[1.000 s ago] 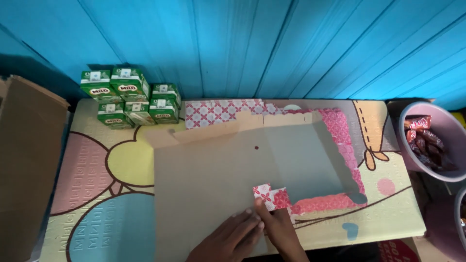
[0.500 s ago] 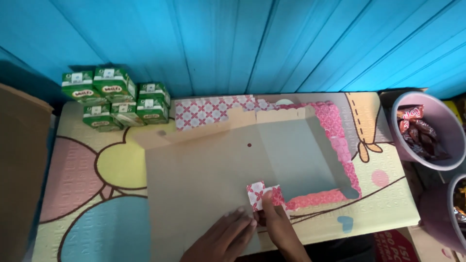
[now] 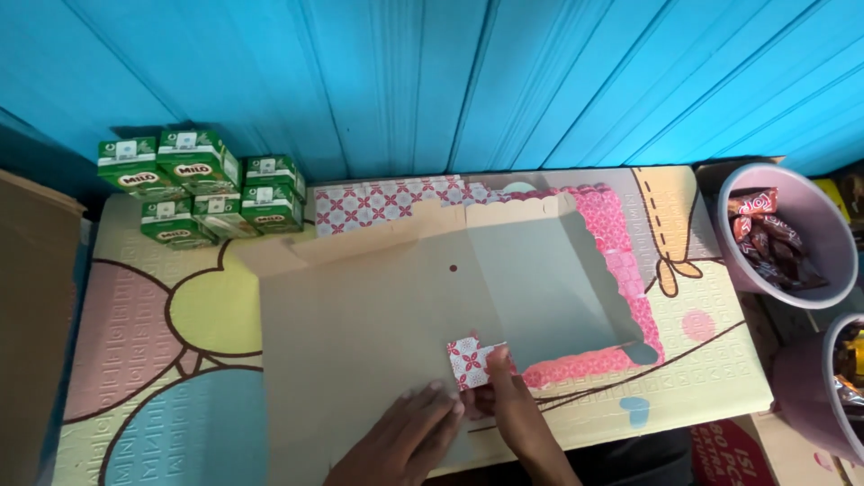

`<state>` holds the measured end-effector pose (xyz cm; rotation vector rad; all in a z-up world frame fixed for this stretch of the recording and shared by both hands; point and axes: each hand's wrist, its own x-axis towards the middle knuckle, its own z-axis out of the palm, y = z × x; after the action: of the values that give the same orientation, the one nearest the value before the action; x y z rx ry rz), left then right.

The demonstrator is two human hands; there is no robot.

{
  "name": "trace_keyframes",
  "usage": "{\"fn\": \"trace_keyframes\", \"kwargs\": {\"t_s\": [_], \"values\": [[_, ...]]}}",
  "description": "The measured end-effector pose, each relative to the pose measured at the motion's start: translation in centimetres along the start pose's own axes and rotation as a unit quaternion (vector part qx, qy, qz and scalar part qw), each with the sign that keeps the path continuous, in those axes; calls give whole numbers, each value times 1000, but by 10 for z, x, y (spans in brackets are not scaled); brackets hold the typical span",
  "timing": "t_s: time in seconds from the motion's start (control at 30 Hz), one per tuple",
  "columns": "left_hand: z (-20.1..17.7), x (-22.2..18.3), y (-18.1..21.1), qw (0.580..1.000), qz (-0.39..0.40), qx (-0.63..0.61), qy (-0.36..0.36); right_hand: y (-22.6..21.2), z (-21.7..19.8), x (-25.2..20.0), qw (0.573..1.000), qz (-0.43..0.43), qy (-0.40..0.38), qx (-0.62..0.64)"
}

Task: The person folds and assembles a flat cardboard gift box on a table, pressing the side panels and flaps into shape and creasing the edges by hand. They reposition the box and press the bottom and walls to form it, with snack bowls and drink boxes nearby on the table.

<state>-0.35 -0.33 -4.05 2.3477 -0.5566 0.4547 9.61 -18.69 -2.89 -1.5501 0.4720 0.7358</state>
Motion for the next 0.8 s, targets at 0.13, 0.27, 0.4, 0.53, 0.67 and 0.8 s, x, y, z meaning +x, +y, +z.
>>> {"fn": "trace_keyframes", "kwargs": {"t_s": [0.13,0.27,0.4,0.53,0.67,0.8], "values": [[-9,14,-4,996,66,41,54,-21,3,-13,1000,15,5,12],[-8,7,-7,999,44,-9,21,-10,-5,-6,1000,5,-8,16],[-13,7,-7,999,37,7,-11,0,-23,-11,989,-48,-140,-27],[4,-15,-27,997,28,49,-59,14,-40,-40,942,-192,-4,-275],[33,-39,-44,975,70,203,-66,41,-57,-38,865,-416,133,-248],[25,-18,-38,975,75,177,-109,53,-75,-12,731,-503,144,-438]]}}
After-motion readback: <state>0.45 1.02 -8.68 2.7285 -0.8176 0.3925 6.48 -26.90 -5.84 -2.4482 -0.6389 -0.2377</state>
